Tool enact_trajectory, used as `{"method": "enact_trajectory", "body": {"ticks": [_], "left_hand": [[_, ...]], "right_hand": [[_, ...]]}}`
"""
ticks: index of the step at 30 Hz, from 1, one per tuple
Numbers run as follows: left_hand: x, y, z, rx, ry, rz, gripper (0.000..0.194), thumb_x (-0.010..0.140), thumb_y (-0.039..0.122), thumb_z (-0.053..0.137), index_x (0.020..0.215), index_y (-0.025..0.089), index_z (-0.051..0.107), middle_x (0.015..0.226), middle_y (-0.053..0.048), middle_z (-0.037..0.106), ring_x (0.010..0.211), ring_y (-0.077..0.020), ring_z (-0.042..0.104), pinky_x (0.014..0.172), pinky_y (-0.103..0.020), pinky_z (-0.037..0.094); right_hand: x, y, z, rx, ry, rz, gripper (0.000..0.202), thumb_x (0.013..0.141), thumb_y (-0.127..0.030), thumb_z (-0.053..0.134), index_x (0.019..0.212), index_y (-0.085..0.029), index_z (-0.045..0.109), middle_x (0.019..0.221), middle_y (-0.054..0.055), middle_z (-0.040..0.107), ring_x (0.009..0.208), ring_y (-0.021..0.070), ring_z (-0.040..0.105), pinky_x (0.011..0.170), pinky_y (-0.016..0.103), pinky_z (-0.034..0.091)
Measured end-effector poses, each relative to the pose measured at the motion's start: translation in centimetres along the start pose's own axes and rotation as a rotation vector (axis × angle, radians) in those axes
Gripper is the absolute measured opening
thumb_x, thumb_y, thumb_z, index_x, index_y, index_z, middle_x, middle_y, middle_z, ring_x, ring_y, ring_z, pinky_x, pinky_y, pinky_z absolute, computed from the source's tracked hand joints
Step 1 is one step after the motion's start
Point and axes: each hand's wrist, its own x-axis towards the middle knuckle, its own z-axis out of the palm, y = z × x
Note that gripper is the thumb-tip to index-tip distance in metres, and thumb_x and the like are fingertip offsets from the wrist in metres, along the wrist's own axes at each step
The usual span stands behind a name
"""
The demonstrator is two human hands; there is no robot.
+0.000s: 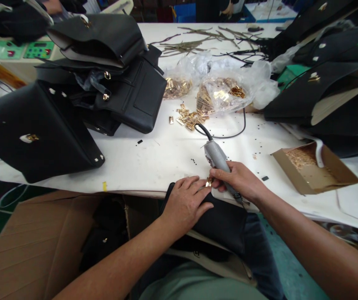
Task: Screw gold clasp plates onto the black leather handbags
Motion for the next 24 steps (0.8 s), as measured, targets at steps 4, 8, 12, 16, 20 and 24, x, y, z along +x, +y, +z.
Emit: {"method": "enact_trajectory", "body": {"ticks": [4,8,12,16,20,24], "left_hand": [[0.1,-0.1,0.0,-0.046,0.008,-0.016,0.043,0.095,0.043,0.067,0.133,0.023,0.061,0.139,-0.005,0.065,0.132,-0.0285,0.052,0.107,-0.049,0.041],[0.2,-0.3,0.0,-0.07,0.016,-0.025,0.043,0.093,0.042,0.07,0.131,0.023,0.062,0.138,-0.004,0.066,0.131,-0.0291,0.053,0.106,-0.049,0.041],[0.4,-0.4,-0.1,-0.095,0.022,-0.034,0.043,0.09,0.043,0.074,0.127,0.023,0.064,0.135,-0.004,0.068,0.129,-0.0293,0.054,0.105,-0.049,0.042],[1.1,-0.4,-0.8,-0.095,-0.02,-0.04,0.035,0.09,0.039,0.074,0.121,0.024,0.068,0.129,-0.004,0.071,0.126,-0.0286,0.056,0.101,-0.049,0.043],[1.9,-0.5,-1.5,-0.113,-0.063,-0.053,0.023,0.091,0.034,0.074,0.112,0.027,0.071,0.123,-0.001,0.072,0.119,-0.0262,0.059,0.094,-0.046,0.045],[2.1,-0.7,-1.3,-0.147,-0.057,-0.087,0.025,0.087,0.033,0.078,0.11,0.029,0.072,0.121,0.001,0.073,0.117,-0.0258,0.059,0.094,-0.045,0.044]], "right_hand": [[0.0,0.0,-0.3,-0.054,-0.012,0.025,0.032,0.088,-0.044,0.074,0.091,-0.013,0.069,0.075,0.008,0.075,0.059,0.0142,0.067,0.057,0.022,0.056],[0.0,0.0,-0.4,-0.063,-0.016,0.043,0.03,0.089,-0.043,0.072,0.092,-0.013,0.069,0.076,0.008,0.076,0.061,0.0144,0.067,0.06,0.023,0.056],[0.1,0.0,-0.4,-0.056,-0.02,0.048,0.031,0.088,-0.044,0.072,0.095,-0.014,0.068,0.077,0.008,0.075,0.063,0.0159,0.068,0.061,0.025,0.056],[0.1,0.2,-0.5,-0.145,-0.034,0.011,0.029,0.084,-0.043,0.073,0.095,-0.017,0.067,0.074,0.004,0.073,0.063,0.0172,0.065,0.06,0.027,0.052],[0.0,0.2,-0.5,-0.471,0.03,-0.102,0.019,0.077,-0.031,0.072,0.09,-0.019,0.065,0.071,0.0,0.068,0.066,0.0178,0.061,0.062,0.027,0.046],[-0.3,0.0,0.0,-0.648,0.062,-0.218,0.015,0.076,-0.023,0.069,0.089,-0.02,0.061,0.078,0.0,0.067,0.07,0.0168,0.059,0.062,0.025,0.041]]}}
